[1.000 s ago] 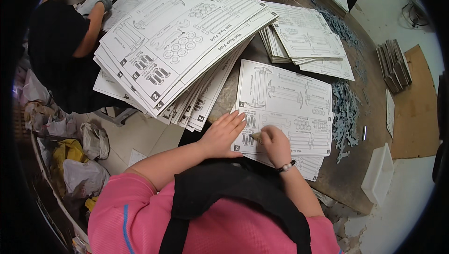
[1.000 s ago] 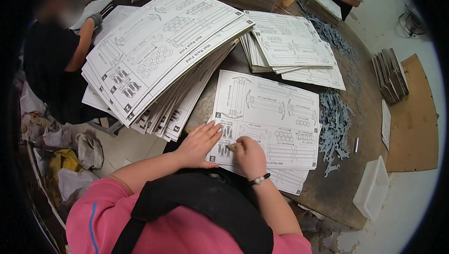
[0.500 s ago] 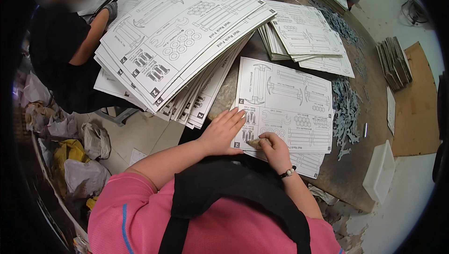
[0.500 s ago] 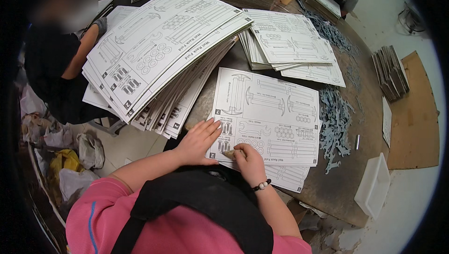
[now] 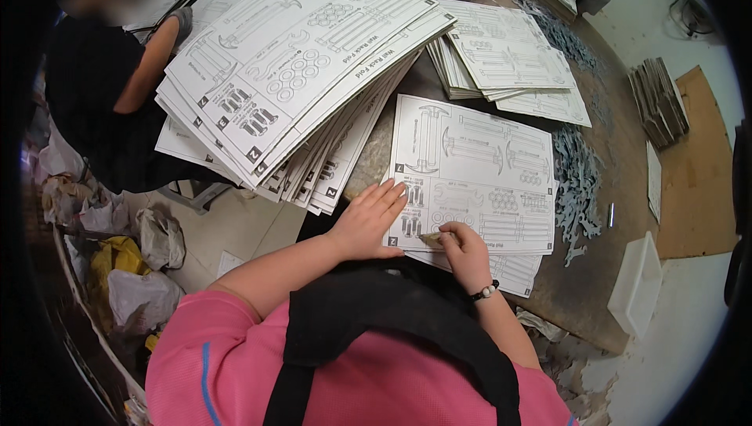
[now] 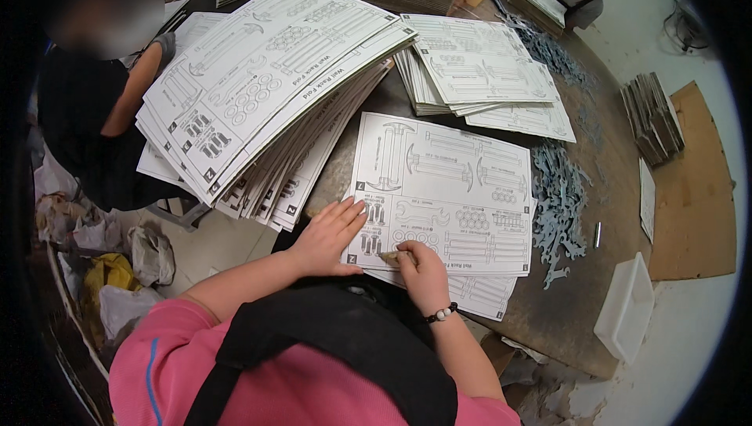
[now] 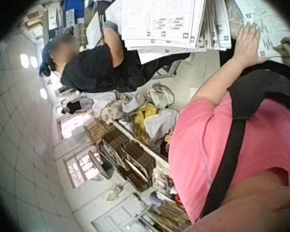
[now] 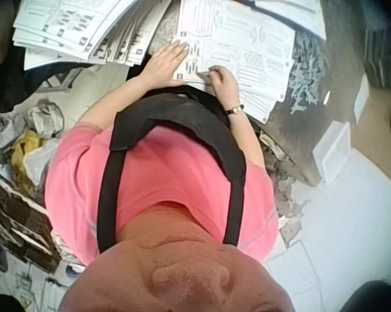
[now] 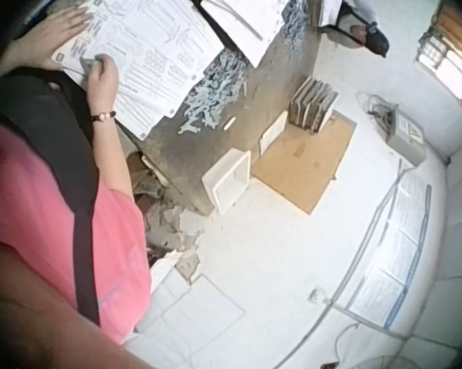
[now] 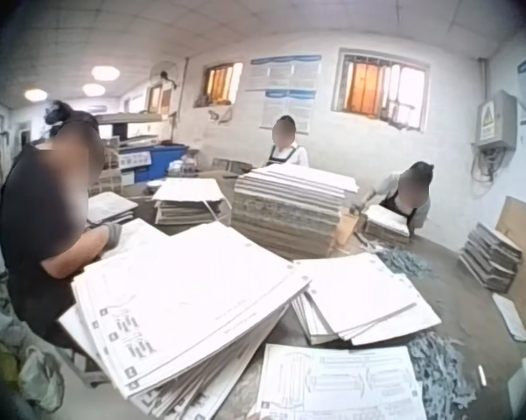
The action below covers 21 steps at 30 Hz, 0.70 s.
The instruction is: The person repeatedly marks printed paper sheets with a small tool, then stacks them. They occasionally lift and reposition stacks of paper and cardboard on the table.
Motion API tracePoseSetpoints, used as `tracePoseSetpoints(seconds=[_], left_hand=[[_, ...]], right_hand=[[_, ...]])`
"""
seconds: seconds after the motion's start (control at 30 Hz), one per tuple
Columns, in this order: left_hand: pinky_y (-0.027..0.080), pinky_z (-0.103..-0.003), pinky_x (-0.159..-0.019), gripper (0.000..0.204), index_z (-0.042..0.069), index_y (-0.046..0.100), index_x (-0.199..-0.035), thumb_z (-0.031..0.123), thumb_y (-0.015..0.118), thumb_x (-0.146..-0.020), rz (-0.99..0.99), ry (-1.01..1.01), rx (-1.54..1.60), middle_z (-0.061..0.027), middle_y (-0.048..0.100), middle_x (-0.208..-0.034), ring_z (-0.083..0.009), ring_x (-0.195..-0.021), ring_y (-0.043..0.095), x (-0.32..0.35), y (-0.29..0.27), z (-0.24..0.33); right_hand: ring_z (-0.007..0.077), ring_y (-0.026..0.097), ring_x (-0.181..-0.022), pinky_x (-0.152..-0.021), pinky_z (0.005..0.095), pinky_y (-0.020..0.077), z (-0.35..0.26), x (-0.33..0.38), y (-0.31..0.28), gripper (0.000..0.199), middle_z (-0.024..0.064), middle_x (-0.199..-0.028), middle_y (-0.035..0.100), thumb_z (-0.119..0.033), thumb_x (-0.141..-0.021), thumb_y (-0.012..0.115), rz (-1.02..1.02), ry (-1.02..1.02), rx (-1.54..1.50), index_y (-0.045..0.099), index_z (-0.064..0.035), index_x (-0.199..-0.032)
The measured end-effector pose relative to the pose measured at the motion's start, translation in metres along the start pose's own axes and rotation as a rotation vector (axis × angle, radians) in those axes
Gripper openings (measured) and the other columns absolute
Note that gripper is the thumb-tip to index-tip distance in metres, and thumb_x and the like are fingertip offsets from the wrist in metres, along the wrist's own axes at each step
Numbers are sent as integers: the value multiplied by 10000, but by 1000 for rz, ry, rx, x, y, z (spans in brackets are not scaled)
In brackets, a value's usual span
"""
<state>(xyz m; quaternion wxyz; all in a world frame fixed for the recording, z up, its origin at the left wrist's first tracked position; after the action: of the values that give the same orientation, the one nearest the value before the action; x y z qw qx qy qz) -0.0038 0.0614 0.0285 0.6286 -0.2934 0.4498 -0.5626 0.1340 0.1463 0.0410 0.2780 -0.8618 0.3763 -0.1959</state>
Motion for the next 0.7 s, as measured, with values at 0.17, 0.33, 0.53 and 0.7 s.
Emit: tracePoseSetpoints(seconds=[0.17,0.33,0.53,0.7], left_hand=[[214,-441,-1036,858,-33,388,-1236,495,671,-624,-15,-5,-2,-189,324,-1335,-329,-1261,274,-2,0,0],[211,-442,-1036,852,-29,388,-1236,495,669,-627,-13,-4,-18,-188,333,-1327,-328,-1258,276,-2,3,1],[217,-445,-1029,759,27,390,-1238,469,647,-677,-122,50,-107,-141,377,-1301,-288,-1253,297,-2,0,14],[330,-413,-952,363,84,501,-1104,189,524,-758,11,377,-139,-50,531,-1041,-189,-1037,498,-1,2,57]], right_hand=[[289,582,-727,-647,352,466,-1,-3,-1,154,145,-795,595,-159,-798,550,2,-23,17,599,-54,-899],[277,565,-590,-482,369,466,-61,12,33,122,113,-677,506,-156,-729,559,-148,-454,705,549,-97,-836],[270,575,-717,-610,360,469,-43,2,7,92,109,-787,584,-139,-764,572,-60,-333,339,597,-73,-824],[237,587,-803,-719,307,455,10,42,-31,148,91,-831,615,-126,-784,565,79,-123,-210,616,-48,-899]])
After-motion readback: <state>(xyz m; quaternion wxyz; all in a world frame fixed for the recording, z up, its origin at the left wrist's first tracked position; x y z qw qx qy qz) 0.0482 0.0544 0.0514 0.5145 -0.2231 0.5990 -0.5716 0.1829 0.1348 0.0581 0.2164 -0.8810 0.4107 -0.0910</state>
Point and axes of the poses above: each hand's wrist, its own x-axis away from the middle knuckle, its own y-axis out of the palm, z = x × y, the point moved 8 cm from there along -x, towards the middle knuckle
